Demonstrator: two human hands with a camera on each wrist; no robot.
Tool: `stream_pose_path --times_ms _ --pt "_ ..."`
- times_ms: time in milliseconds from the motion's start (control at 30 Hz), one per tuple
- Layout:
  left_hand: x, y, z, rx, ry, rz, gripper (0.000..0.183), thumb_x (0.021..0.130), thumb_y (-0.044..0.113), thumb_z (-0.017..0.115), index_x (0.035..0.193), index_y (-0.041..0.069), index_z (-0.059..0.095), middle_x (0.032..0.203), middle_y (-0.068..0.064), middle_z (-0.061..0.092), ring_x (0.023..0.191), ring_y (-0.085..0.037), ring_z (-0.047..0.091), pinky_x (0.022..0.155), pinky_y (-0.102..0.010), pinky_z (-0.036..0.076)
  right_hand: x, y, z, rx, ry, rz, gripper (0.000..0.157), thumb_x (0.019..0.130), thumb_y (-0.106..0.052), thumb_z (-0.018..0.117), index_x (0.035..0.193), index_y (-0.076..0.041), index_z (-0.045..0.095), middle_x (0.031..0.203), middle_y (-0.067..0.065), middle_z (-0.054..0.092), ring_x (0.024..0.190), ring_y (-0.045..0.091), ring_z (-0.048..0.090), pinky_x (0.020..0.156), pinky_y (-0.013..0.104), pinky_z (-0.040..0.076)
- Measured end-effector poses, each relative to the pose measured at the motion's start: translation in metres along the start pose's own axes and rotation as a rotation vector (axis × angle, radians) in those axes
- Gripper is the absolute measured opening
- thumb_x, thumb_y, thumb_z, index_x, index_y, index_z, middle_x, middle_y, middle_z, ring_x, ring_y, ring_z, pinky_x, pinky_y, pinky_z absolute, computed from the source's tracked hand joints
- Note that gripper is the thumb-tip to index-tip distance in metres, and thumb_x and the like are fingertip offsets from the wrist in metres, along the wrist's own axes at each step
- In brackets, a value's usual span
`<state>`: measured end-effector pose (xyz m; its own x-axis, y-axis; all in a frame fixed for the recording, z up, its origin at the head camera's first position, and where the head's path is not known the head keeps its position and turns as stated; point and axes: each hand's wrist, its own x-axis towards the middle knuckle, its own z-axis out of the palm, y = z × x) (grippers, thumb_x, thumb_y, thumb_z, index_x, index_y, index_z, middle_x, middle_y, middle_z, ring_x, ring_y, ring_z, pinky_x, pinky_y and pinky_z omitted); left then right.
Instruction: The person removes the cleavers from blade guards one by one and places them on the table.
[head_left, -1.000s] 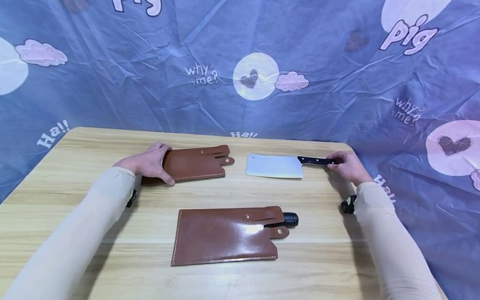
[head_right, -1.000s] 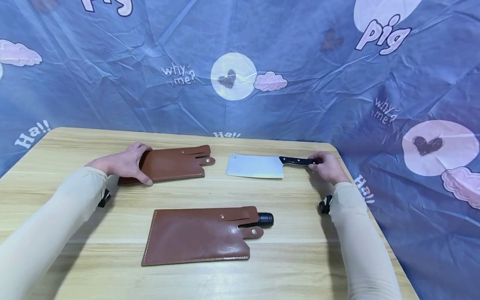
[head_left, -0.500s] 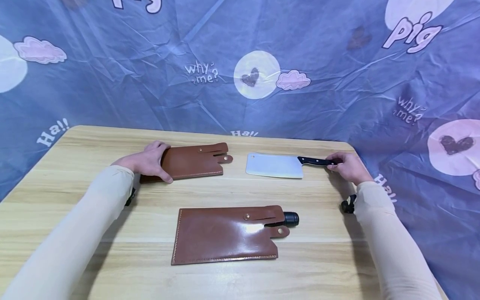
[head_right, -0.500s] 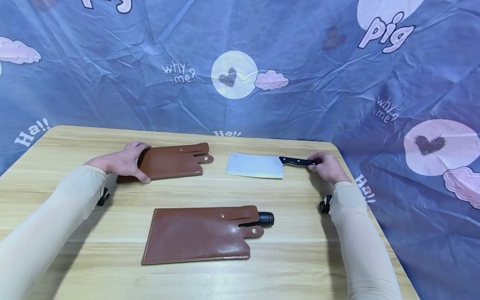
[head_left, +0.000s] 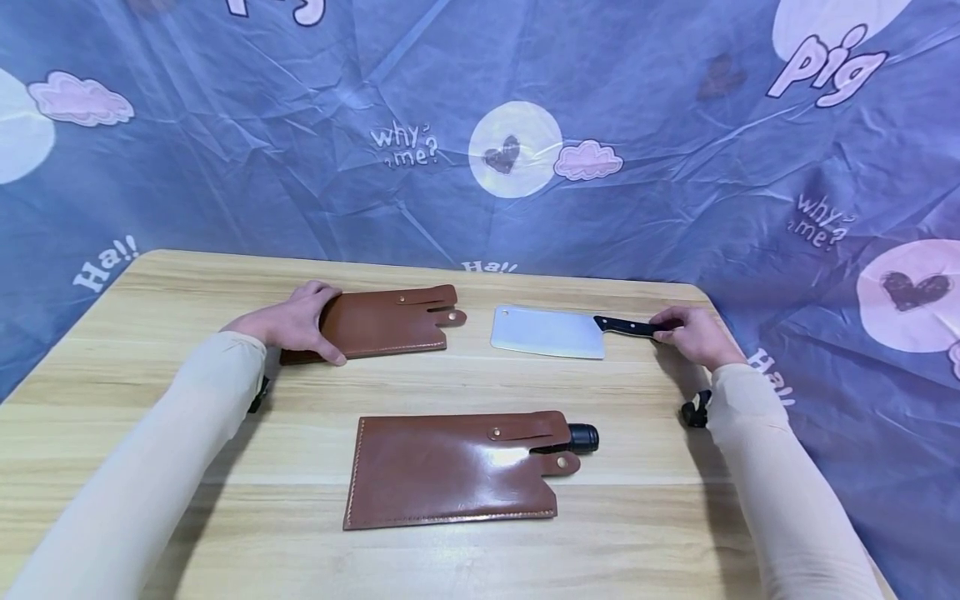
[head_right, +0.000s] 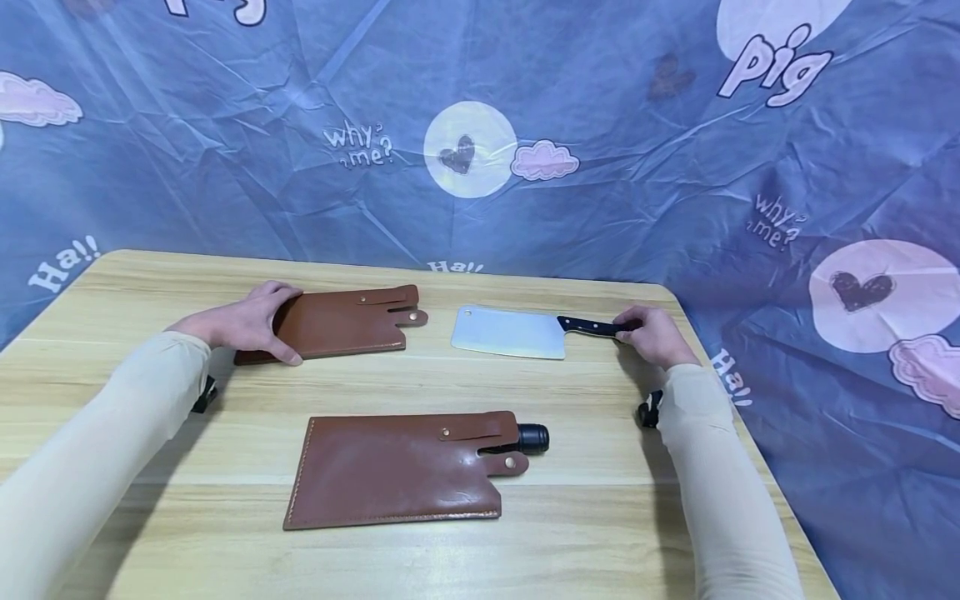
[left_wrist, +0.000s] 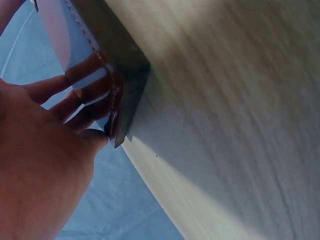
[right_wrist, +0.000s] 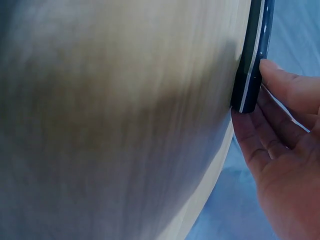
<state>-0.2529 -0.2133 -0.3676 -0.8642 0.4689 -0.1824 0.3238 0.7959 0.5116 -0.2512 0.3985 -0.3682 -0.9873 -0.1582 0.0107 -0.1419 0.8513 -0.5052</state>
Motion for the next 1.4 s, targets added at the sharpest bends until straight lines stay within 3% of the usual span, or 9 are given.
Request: stream_pose_path --times_ms 167,400,533,667,767,933,1100,1233,1400 --pt "-0.001 -0.001 -0.001 -0.009 -0.013 0.011 0.118 0.066 0.040 0.089 0.149 -0.010 0.022 0.147 -0.028 0.021 0.135 -0.046 0.022 0.103 -0.062 0.029 0.000 0.000 0.000 0.003 -0.015 -0.001 0.026 0.090 0.000 0.065 0.114 0.010 0.064 0.114 0.031 0.061 0.111 0.041 0.051 0.092 0.045 0.037" --pt "-0.001 -0.002 -0.001 -0.010 -0.009 0.020 0.119 0.067 0.041 0.089 0.149 -0.011 0.021 0.148 -0.030 0.019 0.136 -0.047 0.020 0.104 -0.062 0.027 0.000 0.000 0.000 0.014 -0.011 -0.007 0.030 0.091 -0.001 0.063 0.118 0.012 0.061 0.115 0.031 0.060 0.110 0.040 0.052 0.092 0.043 0.037" --pt "-0.002 -0.002 0.001 -0.021 0.005 0.025 0.122 0.066 0.041 0.090 0.150 -0.012 0.017 0.152 -0.030 0.013 0.139 -0.047 0.015 0.107 -0.061 0.023 -0.004 -0.007 -0.001 0.023 -0.001 0.021 0.035 0.095 -0.007 0.061 0.122 0.013 0.056 0.120 0.033 0.057 0.110 0.043 0.053 0.091 0.046 0.039" --pt "-0.005 0.002 0.002 -0.032 0.048 0.058 0.119 0.070 0.038 0.088 0.149 -0.013 0.016 0.154 -0.029 0.009 0.140 -0.046 0.012 0.109 -0.060 0.020 -0.013 -0.024 -0.003 -0.018 0.078 0.036 0.035 0.099 -0.016 0.056 0.123 0.010 0.057 0.120 0.030 0.058 0.107 0.044 0.055 0.088 0.051 0.042" --pt "-0.010 0.009 0.001 -0.008 0.093 0.079 0.107 0.078 0.036 0.083 0.149 -0.012 0.020 0.153 -0.029 0.013 0.140 -0.046 0.014 0.109 -0.060 0.019 -0.023 -0.044 -0.003 -0.032 0.123 0.000 0.032 0.100 -0.017 0.056 0.119 0.008 0.060 0.114 0.027 0.062 0.102 0.043 0.058 0.085 0.052 0.043" --pt "-0.028 0.026 0.003 0.036 0.131 0.100 0.081 0.088 0.029 0.074 0.145 -0.010 0.032 0.148 -0.030 0.029 0.137 -0.046 0.024 0.109 -0.060 0.021 -0.047 -0.080 0.007 0.001 0.072 -0.065 0.027 0.099 -0.017 0.059 0.116 0.003 0.063 0.109 0.020 0.065 0.098 0.037 0.061 0.085 0.052 0.047" --pt "-0.048 0.050 0.024 0.012 0.178 0.157 0.061 0.089 0.026 0.073 0.134 -0.008 0.048 0.132 -0.021 0.049 0.125 -0.040 0.044 0.105 -0.056 0.032 -0.074 -0.105 0.026 0.071 -0.012 -0.126 0.024 0.096 -0.014 0.064 0.116 0.000 0.064 0.110 0.013 0.066 0.097 0.030 0.064 0.082 0.043 0.053" --pt "-0.064 0.073 0.046 0.010 0.171 0.176 0.058 0.088 0.027 0.073 0.130 -0.007 0.052 0.129 -0.016 0.051 0.122 -0.035 0.047 0.103 -0.052 0.038 -0.089 -0.119 0.043 0.102 -0.077 -0.207 0.022 0.091 -0.003 0.068 0.112 0.000 0.066 0.108 0.009 0.066 0.095 0.023 0.065 0.081 0.038 0.054" --pt "-0.075 0.097 0.069 0.029 0.156 0.212 0.063 0.085 0.030 0.075 0.130 -0.007 0.051 0.129 -0.016 0.049 0.121 -0.031 0.047 0.102 -0.048 0.040 -0.098 -0.128 0.053 0.121 -0.084 -0.270 0.022 0.087 0.002 0.070 0.108 -0.002 0.068 0.107 0.007 0.067 0.098 0.023 0.066 0.085 0.040 0.053"
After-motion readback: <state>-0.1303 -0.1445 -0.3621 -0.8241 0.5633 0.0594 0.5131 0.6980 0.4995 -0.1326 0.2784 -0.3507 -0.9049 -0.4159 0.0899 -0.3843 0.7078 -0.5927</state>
